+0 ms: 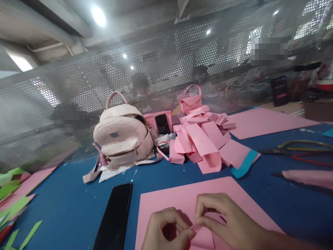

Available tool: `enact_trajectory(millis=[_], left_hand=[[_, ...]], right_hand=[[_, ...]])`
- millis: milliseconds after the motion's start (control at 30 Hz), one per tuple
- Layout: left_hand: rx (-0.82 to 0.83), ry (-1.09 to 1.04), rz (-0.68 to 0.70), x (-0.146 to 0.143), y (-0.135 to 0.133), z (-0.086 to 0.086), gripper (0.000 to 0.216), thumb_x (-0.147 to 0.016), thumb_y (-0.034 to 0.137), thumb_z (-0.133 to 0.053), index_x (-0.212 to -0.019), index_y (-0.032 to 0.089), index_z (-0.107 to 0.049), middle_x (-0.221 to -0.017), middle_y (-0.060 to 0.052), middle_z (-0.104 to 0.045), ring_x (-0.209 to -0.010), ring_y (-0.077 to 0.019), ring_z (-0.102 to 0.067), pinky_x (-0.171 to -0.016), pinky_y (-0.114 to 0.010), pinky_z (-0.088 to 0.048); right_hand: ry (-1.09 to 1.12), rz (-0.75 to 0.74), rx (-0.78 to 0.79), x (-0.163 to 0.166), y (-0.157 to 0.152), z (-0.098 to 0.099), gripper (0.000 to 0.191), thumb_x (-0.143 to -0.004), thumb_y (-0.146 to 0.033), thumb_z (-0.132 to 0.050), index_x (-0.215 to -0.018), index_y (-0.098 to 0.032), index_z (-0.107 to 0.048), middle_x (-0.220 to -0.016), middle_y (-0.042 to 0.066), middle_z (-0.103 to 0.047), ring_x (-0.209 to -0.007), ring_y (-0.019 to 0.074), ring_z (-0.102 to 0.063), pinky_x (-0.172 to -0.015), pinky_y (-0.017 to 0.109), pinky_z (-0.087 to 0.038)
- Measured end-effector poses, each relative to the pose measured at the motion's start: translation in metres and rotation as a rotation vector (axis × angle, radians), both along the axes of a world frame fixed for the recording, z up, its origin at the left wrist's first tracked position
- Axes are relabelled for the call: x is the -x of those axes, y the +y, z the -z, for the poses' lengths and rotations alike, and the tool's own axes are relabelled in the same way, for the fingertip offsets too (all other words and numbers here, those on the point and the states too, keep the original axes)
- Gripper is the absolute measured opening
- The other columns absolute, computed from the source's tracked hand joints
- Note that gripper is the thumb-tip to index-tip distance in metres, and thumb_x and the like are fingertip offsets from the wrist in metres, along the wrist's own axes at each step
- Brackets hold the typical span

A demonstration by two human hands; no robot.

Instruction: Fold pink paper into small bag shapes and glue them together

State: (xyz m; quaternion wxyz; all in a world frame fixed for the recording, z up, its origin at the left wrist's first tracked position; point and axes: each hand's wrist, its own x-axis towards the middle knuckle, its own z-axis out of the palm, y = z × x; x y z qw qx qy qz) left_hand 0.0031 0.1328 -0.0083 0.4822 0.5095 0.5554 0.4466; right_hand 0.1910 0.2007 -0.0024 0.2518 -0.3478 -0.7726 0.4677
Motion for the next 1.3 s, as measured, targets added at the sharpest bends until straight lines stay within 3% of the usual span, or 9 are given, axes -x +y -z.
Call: enact_trajectory(millis=[367, 500, 633, 733, 833, 967, 1033, 1167, 1300], left_hand=[[0.003, -0.031, 0.024, 0.007, 0.004, 0.007, 0.031, -0.071, 0.033, -0.080, -0.055, 0.015, -0.061, -0.054, -0.001, -0.058, -0.052, -0.0111, -0.049, -0.054, -0.023, -0.036], [-0.043, -0.096, -0.143, 0.011, 0.006, -0.001, 0.040, -0.074, 0.047, -0.082, -0.059, 0.015, -0.062, -0.054, 0.001, -0.056, -0.050, -0.0102, -0.048, -0.052, -0.022, -0.040], [-0.093, -0.172, -0.298, 0.013, 0.010, -0.007, 0.044, -0.071, 0.053, -0.084, -0.064, 0.014, -0.065, -0.058, 0.003, -0.054, -0.053, -0.0084, -0.045, -0.052, -0.018, -0.037], [-0.091, -0.200, -0.218, 0.012, 0.010, -0.009, 0.042, -0.069, 0.051, -0.086, -0.068, 0.013, -0.068, -0.063, 0.001, -0.059, -0.057, -0.0095, -0.049, -0.055, -0.019, -0.038], [-0.017, -0.150, -0.023, 0.012, 0.009, -0.011, 0.045, -0.071, 0.054, -0.083, -0.067, 0.012, -0.068, -0.063, 0.000, -0.056, -0.058, -0.0098, -0.045, -0.055, -0.020, -0.034], [0.056, 0.005, 0.130, 0.015, 0.007, -0.012, 0.065, -0.078, 0.070, -0.067, -0.048, 0.017, -0.043, -0.051, 0.006, -0.031, -0.050, -0.0068, -0.026, -0.047, -0.023, -0.019], [0.050, 0.065, 0.160, 0.016, 0.006, -0.011, 0.069, -0.081, 0.074, -0.060, -0.048, 0.019, -0.036, -0.049, 0.006, -0.028, -0.048, -0.0068, -0.023, -0.047, -0.025, -0.016], [0.038, 0.151, 0.221, 0.013, 0.004, -0.009, 0.070, -0.083, 0.078, -0.052, -0.049, 0.019, -0.036, -0.048, 0.006, -0.029, -0.048, -0.0070, -0.022, -0.046, -0.026, -0.014], [0.045, 0.224, 0.229, 0.010, 0.003, -0.005, 0.068, -0.082, 0.074, -0.057, -0.049, 0.020, -0.032, -0.051, 0.007, -0.022, -0.050, -0.0077, -0.018, -0.046, -0.027, -0.012]], right_hand=[[0.076, 0.007, 0.128, 0.001, 0.007, -0.004, 0.023, -0.090, -0.032, -0.059, -0.073, -0.020, -0.050, -0.070, -0.003, -0.051, -0.065, 0.0138, -0.043, -0.062, 0.027, -0.037], [0.206, 0.052, 0.185, -0.001, 0.009, -0.008, 0.034, -0.099, -0.052, -0.049, -0.086, -0.022, -0.056, -0.084, 0.000, -0.054, -0.082, 0.0179, -0.051, -0.074, 0.028, -0.042], [0.241, 0.028, 0.218, -0.001, 0.012, -0.010, 0.036, -0.091, -0.058, -0.061, -0.091, -0.021, -0.062, -0.089, 0.002, -0.060, -0.088, 0.0206, -0.056, -0.079, 0.029, -0.045], [0.210, 0.046, 0.226, 0.001, 0.014, -0.009, 0.037, -0.086, -0.055, -0.067, -0.079, -0.019, -0.065, -0.079, 0.002, -0.059, -0.079, 0.0200, -0.054, -0.073, 0.028, -0.044], [0.190, 0.027, 0.217, 0.002, 0.015, -0.006, 0.037, -0.087, -0.052, -0.067, -0.072, -0.018, -0.067, -0.073, 0.001, -0.056, -0.073, 0.0184, -0.051, -0.068, 0.028, -0.040], [0.119, -0.034, 0.170, 0.002, 0.014, -0.002, 0.051, -0.087, -0.051, -0.069, -0.057, -0.018, -0.046, -0.061, -0.006, -0.026, -0.059, 0.0113, -0.027, -0.055, 0.026, -0.020], [0.101, -0.078, 0.165, 0.002, 0.012, 0.000, 0.053, -0.089, -0.048, -0.068, -0.057, -0.018, -0.039, -0.061, -0.007, -0.018, -0.058, 0.0103, -0.019, -0.053, 0.027, -0.013], [0.096, -0.161, 0.202, 0.003, 0.007, 0.002, 0.035, -0.089, -0.040, -0.068, -0.067, -0.018, -0.053, -0.057, -0.008, -0.025, -0.055, 0.0090, -0.020, -0.050, 0.026, -0.013], [0.063, -0.154, 0.166, 0.003, 0.004, 0.003, 0.026, -0.086, -0.029, -0.066, -0.067, -0.017, -0.053, -0.058, -0.008, -0.030, -0.056, 0.0089, -0.025, -0.051, 0.025, -0.016]])
